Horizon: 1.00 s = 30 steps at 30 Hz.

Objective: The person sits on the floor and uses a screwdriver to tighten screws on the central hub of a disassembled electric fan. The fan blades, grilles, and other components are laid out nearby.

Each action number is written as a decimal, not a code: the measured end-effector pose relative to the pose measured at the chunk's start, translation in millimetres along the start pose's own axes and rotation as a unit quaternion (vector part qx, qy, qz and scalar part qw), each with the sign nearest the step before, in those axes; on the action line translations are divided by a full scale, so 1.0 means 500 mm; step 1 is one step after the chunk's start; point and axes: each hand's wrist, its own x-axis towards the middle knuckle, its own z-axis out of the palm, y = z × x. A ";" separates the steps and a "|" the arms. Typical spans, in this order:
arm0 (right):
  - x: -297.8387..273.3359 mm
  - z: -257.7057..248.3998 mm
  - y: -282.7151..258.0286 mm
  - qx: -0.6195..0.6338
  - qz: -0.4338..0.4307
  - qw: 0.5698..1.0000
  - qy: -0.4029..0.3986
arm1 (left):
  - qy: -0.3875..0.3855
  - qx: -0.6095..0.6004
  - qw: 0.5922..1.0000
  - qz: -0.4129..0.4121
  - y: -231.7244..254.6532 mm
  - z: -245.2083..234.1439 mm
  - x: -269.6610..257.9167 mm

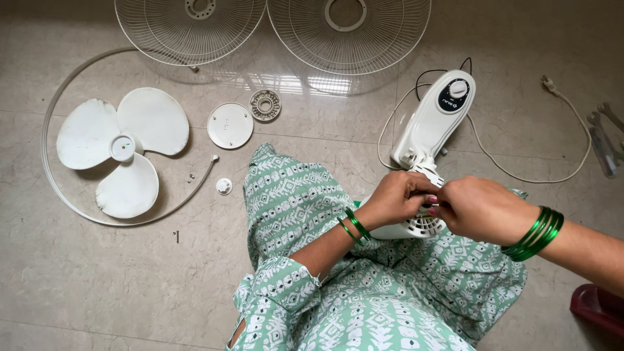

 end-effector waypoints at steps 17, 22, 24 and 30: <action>-0.027 0.065 0.092 0.276 0.099 0.906 0.306 | -0.099 0.146 0.980 0.094 -0.072 -0.241 0.104; 0.063 0.169 0.092 0.351 0.015 0.839 0.415 | -0.027 0.100 0.994 0.045 -0.141 -0.294 0.070; 0.095 0.181 0.086 0.345 0.005 0.842 0.414 | 0.023 0.050 0.998 0.034 -0.176 -0.307 0.055; 0.165 0.141 0.044 0.334 -0.036 0.840 0.426 | 0.146 0.035 0.988 0.020 -0.249 -0.324 0.043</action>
